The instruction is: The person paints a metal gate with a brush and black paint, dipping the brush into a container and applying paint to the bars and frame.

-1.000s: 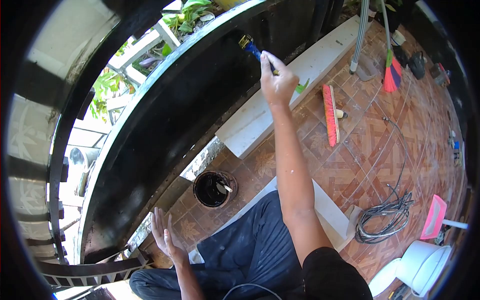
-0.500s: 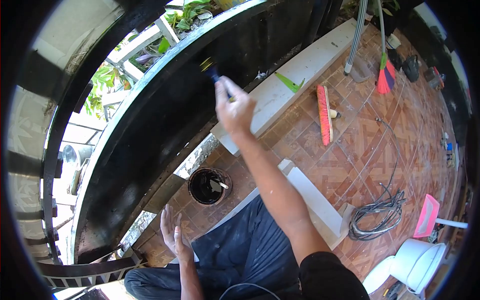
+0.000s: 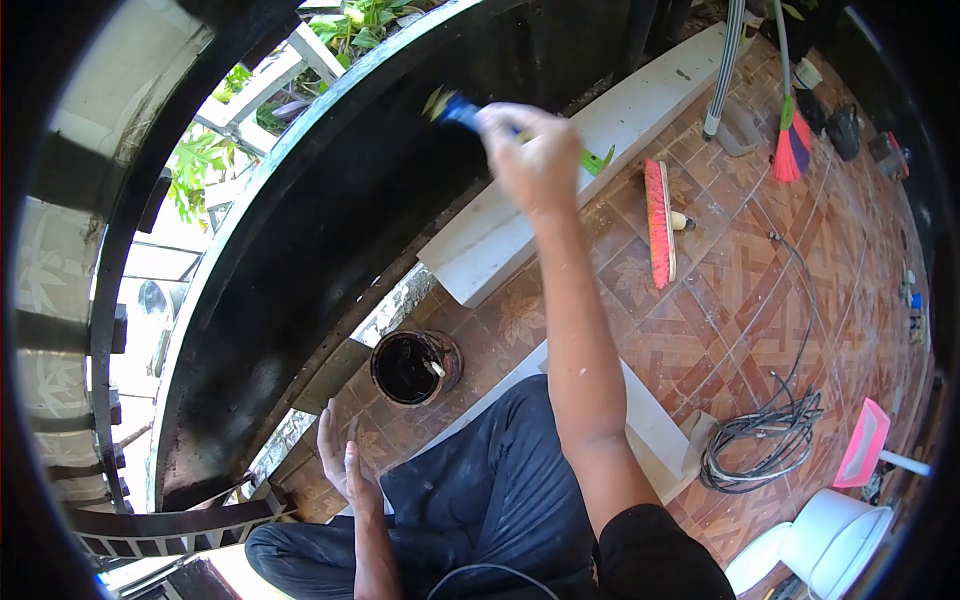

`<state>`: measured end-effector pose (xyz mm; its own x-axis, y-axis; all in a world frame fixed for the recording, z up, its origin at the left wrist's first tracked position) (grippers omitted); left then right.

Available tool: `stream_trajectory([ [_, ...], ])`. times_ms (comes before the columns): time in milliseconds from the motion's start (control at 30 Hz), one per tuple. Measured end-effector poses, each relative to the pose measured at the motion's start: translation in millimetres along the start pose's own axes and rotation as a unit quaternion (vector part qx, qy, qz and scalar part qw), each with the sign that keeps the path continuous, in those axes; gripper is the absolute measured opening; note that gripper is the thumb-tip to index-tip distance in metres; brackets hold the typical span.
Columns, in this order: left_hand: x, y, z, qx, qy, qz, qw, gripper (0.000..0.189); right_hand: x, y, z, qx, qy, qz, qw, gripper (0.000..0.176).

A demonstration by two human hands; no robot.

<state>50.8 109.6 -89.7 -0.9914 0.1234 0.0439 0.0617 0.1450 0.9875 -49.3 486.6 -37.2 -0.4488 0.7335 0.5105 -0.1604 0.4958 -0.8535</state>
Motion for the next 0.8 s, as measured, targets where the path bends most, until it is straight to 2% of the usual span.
stream_trajectory([
  [33,0,-2,-1,0.004,-0.006,-0.005,1.0,0.06,10,2,-9,-0.05,0.035,0.002,0.998,0.014],
  [100,1,-4,2,0.013,-0.013,-0.003,1.0,0.06,10,15,-1,-0.067,0.087,-0.025,0.994,0.017],
  [167,2,-2,3,0.021,-0.02,-0.006,1.0,0.06,-10,38,22,-0.12,0.102,-0.116,0.981,0.019],
  [300,9,6,1,-0.008,0.004,0.019,1.0,0.059,-52,80,26,-0.216,-0.059,-0.072,0.972,0.018],
  [333,6,9,-3,-0.008,0.007,0.023,1.0,0.058,-49,85,17,-0.215,-0.064,-0.071,0.972,0.018],
  [400,1,14,-10,-0.006,0.013,0.019,1.0,0.058,-29,88,5,-0.347,-0.223,-0.099,0.905,0.018],
  [433,4,15,-8,-0.011,0.017,0.028,0.999,0.058,-13,75,-1,-0.35,-0.224,-0.112,0.903,0.018],
  [500,3,21,-9,-0.02,0.026,0.025,0.999,0.058,16,30,-13,-0.376,-0.213,-0.197,0.88,0.017],
  [567,3,22,-12,-0.023,0.02,0.041,0.999,0.058,35,-20,-20,-0.277,-0.152,-0.281,0.906,0.016],
  [633,3,22,-16,-0.035,0.015,0.048,0.998,0.059,37,-30,-18,-0.263,-0.163,-0.272,0.911,0.016],
  [700,1,27,-16,-0.044,0.011,0.041,0.998,0.059,23,-2,-4,-0.168,-0.124,-0.245,0.947,0.017],
  [733,1,31,-14,-0.052,0.011,0.048,0.997,0.059,7,19,4,-0.312,-0.204,-0.18,0.91,0.018],
  [767,0,32,-15,-0.055,0.008,0.057,0.997,0.059,-12,51,10,-0.322,-0.255,-0.184,0.893,0.017],
  [800,-3,38,-14,-0.058,0.007,0.061,0.996,0.06,-32,76,14,-0.353,-0.288,-0.152,0.877,0.017],
])
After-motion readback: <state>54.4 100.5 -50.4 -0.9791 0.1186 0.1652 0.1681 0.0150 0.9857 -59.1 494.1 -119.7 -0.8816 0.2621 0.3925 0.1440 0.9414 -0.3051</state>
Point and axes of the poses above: each hand's wrist, its own x-axis towards the middle knuckle, its own z-axis out of the palm, y = z × x, the point moved 1 cm from there along x, towards the middle knuckle, and after that the axes turned 1 degree about -z, right-handed, at the moved point
